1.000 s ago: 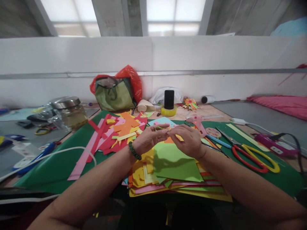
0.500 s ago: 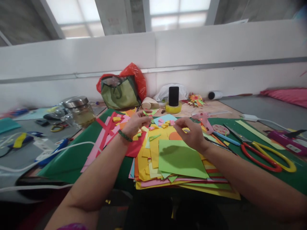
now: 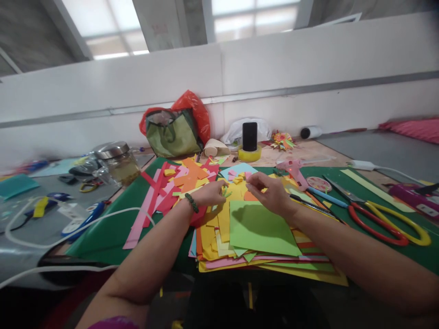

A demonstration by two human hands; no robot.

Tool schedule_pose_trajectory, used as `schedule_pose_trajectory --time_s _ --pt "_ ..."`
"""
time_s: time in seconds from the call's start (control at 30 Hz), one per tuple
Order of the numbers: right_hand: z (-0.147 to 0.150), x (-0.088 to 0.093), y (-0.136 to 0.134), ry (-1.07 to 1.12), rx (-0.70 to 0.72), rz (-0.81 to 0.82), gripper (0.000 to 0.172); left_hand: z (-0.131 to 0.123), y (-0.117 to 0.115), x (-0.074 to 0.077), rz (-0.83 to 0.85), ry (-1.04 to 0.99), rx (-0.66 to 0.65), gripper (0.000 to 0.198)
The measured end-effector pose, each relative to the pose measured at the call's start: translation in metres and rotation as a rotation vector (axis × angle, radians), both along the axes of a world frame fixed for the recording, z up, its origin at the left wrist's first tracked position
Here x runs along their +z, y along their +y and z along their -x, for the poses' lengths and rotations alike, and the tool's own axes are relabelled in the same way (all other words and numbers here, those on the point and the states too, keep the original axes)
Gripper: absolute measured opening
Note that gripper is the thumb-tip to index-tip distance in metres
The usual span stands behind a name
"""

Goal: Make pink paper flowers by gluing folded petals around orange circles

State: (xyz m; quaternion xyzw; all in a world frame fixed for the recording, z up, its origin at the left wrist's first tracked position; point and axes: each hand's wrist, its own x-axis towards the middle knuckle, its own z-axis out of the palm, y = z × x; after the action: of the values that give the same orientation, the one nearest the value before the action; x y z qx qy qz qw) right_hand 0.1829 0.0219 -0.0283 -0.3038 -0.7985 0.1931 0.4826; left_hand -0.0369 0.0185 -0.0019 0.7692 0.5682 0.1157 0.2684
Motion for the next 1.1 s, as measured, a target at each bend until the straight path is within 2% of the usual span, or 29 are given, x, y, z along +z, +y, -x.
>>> schedule_pose_trajectory --time_s 0.1,0.17,0.3,0.37,0.5,0.6,0.7,0.77,0.83,0.97,1.1 --pt "0.0 -0.005 0.004 0.014 0.023 0.002 0.009 -0.001 0.001 -0.002 0.027 0.03 0.024 0.063" --pt "-0.001 -0.007 0.006 0.001 0.013 0.009 0.01 0.001 0.001 0.0 0.012 0.076 0.047 0.063" --pt "-0.001 -0.007 0.005 -0.041 -0.001 0.037 0.011 0.003 0.001 0.003 0.023 0.156 0.058 0.021" --pt "-0.001 -0.006 0.004 -0.044 0.015 0.052 0.01 0.002 0.0 0.002 0.06 0.15 0.052 0.008" --pt "0.0 -0.005 0.001 -0.059 0.046 0.039 0.009 0.001 -0.003 0.001 0.078 0.103 0.058 0.009" --pt "0.0 -0.006 -0.001 -0.085 0.067 -0.001 0.01 0.008 -0.003 0.01 0.033 0.034 0.1 0.011" --pt "0.0 -0.008 -0.003 -0.123 0.076 -0.027 0.011 0.02 0.0 0.023 -0.086 0.013 0.252 0.022" --pt "0.0 -0.008 -0.004 -0.184 0.089 -0.02 0.013 0.028 0.004 0.027 -0.152 0.062 0.372 0.022" --pt "-0.001 -0.008 -0.005 -0.243 0.107 -0.018 0.019 0.034 0.008 0.025 -0.166 0.141 0.457 0.019" --pt "-0.004 -0.009 -0.007 -0.302 0.117 -0.027 0.032 0.039 0.015 0.016 -0.145 0.304 0.543 0.016" --pt "-0.004 -0.01 -0.011 -0.567 0.15 -0.023 0.029 0.039 0.016 0.011 -0.135 0.422 0.585 0.019"
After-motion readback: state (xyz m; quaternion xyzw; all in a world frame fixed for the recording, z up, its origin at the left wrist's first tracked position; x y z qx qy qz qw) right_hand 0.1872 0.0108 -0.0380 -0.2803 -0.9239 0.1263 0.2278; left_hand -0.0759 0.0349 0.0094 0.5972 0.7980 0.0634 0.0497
